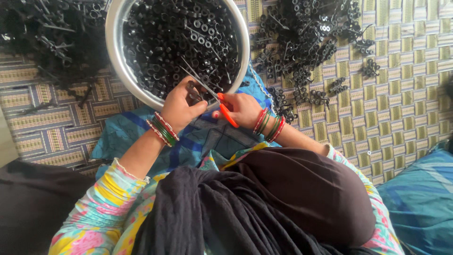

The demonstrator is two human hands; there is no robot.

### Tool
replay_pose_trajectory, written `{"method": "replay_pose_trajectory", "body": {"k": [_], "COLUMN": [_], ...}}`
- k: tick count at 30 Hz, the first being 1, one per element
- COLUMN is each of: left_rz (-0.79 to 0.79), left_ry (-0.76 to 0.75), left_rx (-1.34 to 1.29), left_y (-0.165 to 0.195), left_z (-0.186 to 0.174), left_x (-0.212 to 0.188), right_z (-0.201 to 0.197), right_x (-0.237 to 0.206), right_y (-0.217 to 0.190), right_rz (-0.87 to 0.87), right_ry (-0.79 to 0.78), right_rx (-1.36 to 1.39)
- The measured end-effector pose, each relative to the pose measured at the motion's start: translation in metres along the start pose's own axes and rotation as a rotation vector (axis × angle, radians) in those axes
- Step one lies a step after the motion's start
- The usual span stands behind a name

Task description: The person sits on a woven mat and uses red-handled scissors to cut small black metal rings from a metal bowl. The cut pieces are dropped onto the mat beside the bowl.

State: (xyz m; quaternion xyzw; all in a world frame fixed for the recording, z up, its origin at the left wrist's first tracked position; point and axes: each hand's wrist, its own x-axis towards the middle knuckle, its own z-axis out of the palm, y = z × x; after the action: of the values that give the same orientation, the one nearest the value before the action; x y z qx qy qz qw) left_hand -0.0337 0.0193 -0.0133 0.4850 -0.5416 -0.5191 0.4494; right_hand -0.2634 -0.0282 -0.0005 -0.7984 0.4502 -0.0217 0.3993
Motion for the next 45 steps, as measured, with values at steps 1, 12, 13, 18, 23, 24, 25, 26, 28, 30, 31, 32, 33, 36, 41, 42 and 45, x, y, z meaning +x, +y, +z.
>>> {"method": "replay_pose_trajectory", "body": {"k": [1, 12, 13, 18, 23, 24, 25, 26, 28, 30, 31, 32, 33, 36, 41, 42, 45], "left_rz": [-0.019, -0.419, -0.363, -0.099, -0.144, -0.170, -0.177, -0.185, -0.185, -0.173, -0.142, -0.110, -0.079, -0.125, -0.159, -0.159, -0.145], "left_ry": [0.002, 0.035, 0.062, 0.226, 0.190, 0.179, 0.181, 0.184, 0.193, 0.211, 0.221, 0.231, 0.240, 0.177, 0.194, 0.204, 0.188], "left_rx": [0.026, -0.805, -0.772, -0.568, -0.603, -0.597, -0.567, -0.537, -0.503, -0.493, -0.475, -0.457, -0.439, -0.412, -0.450, -0.453, -0.467], "left_y": [0.000, 0.007, 0.007, -0.001, -0.002, -0.001, 0.000, 0.002, 0.005, 0.007, 0.007, 0.006, 0.006, 0.004, 0.002, 0.002, 0.003], "left_z": [-0.001, -0.032, -0.033, -0.030, -0.024, -0.022, -0.020, -0.018, -0.016, -0.015, -0.014, -0.014, -0.013, -0.009, -0.008, -0.008, -0.013], "left_x": [0.001, 0.012, 0.013, 0.013, 0.011, 0.010, 0.010, 0.010, 0.011, 0.012, 0.012, 0.012, 0.012, 0.010, 0.007, 0.005, 0.001], "right_z": [0.002, 0.009, 0.008, -0.004, -0.009, -0.009, -0.009, -0.010, -0.011, -0.011, -0.011, -0.011, -0.010, -0.005, -0.001, 0.000, 0.003], "right_x": [0.001, 0.006, 0.005, 0.002, 0.002, 0.002, 0.002, 0.001, 0.000, 0.000, 0.000, 0.001, 0.001, 0.003, -0.001, -0.001, 0.001], "right_y": [0.001, 0.021, 0.020, 0.004, -0.009, -0.010, -0.010, -0.010, -0.007, -0.003, -0.001, 0.000, 0.002, 0.002, -0.005, -0.006, -0.001], "right_rz": [0.011, 0.093, 0.054, -0.227, -0.264, -0.217, -0.169, -0.122, -0.152, -0.189, -0.209, -0.230, -0.220, -0.177, -0.062, -0.058, -0.073], "right_ry": [0.002, -0.095, -0.076, 0.101, 0.009, -0.014, -0.037, -0.059, -0.075, -0.096, -0.108, -0.120, -0.121, -0.113, -0.112, -0.113, -0.120], "right_rx": [-0.032, 0.625, 0.564, -0.010, -0.021, -0.015, -0.008, -0.002, 0.033, 0.030, 0.011, -0.008, -0.010, -0.037, -0.050, -0.068, -0.097]}}
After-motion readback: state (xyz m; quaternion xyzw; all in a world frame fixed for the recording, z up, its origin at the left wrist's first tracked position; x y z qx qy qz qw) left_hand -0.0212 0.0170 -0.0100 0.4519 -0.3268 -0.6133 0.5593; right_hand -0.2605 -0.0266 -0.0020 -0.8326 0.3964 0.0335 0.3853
